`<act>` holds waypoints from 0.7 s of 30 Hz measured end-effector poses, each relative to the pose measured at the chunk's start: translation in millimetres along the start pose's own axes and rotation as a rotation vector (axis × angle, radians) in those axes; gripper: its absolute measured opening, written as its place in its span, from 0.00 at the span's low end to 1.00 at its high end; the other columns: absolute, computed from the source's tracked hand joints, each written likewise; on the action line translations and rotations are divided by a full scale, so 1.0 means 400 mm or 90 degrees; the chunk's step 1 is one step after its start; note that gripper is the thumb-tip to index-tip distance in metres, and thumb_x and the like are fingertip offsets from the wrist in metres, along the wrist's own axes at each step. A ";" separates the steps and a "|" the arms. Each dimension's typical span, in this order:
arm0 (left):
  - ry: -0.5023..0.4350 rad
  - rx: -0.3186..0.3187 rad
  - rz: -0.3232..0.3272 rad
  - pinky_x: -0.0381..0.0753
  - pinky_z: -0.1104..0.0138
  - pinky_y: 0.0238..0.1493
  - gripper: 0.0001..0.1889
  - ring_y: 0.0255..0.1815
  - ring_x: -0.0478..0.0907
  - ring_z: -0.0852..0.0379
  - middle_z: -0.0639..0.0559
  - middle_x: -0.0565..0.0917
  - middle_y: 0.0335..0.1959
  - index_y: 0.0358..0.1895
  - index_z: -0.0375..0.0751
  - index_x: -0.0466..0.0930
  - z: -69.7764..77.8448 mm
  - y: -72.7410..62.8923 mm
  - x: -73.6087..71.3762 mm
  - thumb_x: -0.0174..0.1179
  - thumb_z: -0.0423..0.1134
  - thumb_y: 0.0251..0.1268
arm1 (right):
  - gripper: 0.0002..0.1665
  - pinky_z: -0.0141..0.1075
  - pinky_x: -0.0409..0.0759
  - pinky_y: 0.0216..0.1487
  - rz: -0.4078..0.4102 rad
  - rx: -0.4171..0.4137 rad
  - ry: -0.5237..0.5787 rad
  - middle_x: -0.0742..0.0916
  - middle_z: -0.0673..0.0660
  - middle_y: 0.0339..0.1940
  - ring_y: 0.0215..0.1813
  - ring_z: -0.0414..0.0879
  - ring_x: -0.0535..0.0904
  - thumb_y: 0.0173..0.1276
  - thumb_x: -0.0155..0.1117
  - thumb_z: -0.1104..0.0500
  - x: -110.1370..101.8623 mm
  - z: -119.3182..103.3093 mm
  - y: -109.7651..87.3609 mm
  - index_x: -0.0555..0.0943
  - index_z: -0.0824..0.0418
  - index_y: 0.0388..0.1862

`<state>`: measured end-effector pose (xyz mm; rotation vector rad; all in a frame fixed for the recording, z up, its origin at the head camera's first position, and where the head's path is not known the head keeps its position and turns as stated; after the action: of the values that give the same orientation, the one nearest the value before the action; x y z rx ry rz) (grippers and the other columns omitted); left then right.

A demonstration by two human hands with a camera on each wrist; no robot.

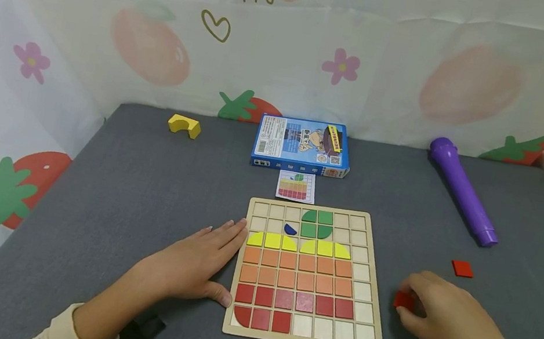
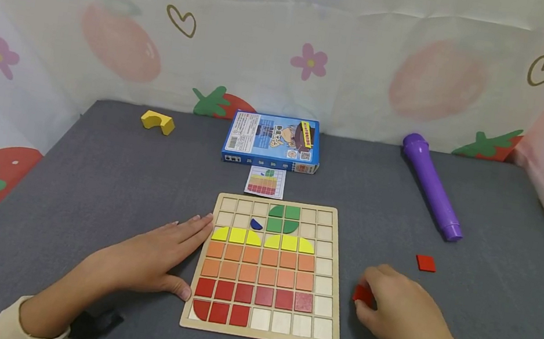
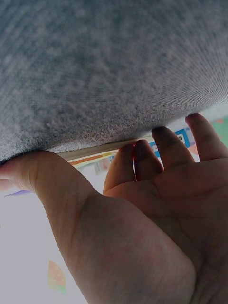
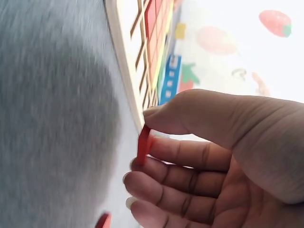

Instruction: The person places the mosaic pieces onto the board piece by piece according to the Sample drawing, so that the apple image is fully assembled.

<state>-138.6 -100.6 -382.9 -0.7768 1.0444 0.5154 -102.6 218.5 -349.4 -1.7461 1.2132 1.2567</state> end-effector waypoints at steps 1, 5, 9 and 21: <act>0.000 0.000 0.001 0.52 0.45 0.74 0.60 0.81 0.44 0.44 0.44 0.45 0.82 0.81 0.37 0.45 0.000 0.000 0.000 0.68 0.66 0.54 | 0.15 0.33 0.70 0.27 0.006 -0.014 0.001 0.76 0.41 0.30 0.29 0.34 0.68 0.53 0.77 0.63 0.001 -0.012 0.002 0.79 0.51 0.32; 0.000 0.000 0.000 0.52 0.45 0.74 0.60 0.81 0.44 0.45 0.45 0.45 0.82 0.81 0.37 0.45 0.000 0.001 0.000 0.68 0.66 0.54 | 0.15 0.32 0.71 0.27 0.022 -0.065 0.002 0.76 0.40 0.30 0.28 0.33 0.68 0.53 0.77 0.64 0.011 -0.058 0.011 0.79 0.50 0.31; 0.001 0.001 -0.001 0.52 0.45 0.74 0.60 0.81 0.44 0.45 0.45 0.45 0.82 0.81 0.37 0.45 -0.001 0.000 0.000 0.68 0.66 0.55 | 0.16 0.30 0.70 0.26 0.022 -0.109 0.010 0.74 0.39 0.29 0.28 0.32 0.67 0.52 0.78 0.63 0.026 -0.100 0.018 0.78 0.48 0.30; -0.004 0.011 0.003 0.52 0.45 0.74 0.60 0.81 0.45 0.44 0.43 0.45 0.82 0.81 0.36 0.45 0.001 -0.003 -0.001 0.67 0.66 0.55 | 0.14 0.31 0.70 0.26 0.000 -0.208 -0.016 0.72 0.40 0.27 0.28 0.37 0.66 0.50 0.74 0.63 0.070 -0.242 0.046 0.76 0.52 0.29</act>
<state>-137.9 -101.1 -382.0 -0.7577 1.0432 0.5117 -84.0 117.8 -344.9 -1.9507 1.0371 1.5397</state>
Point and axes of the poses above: each hand's wrist, its own y-axis towards the middle knuckle, its own x-axis out of the palm, z = x × y, the point moved 8 cm from there along y, towards the middle knuckle
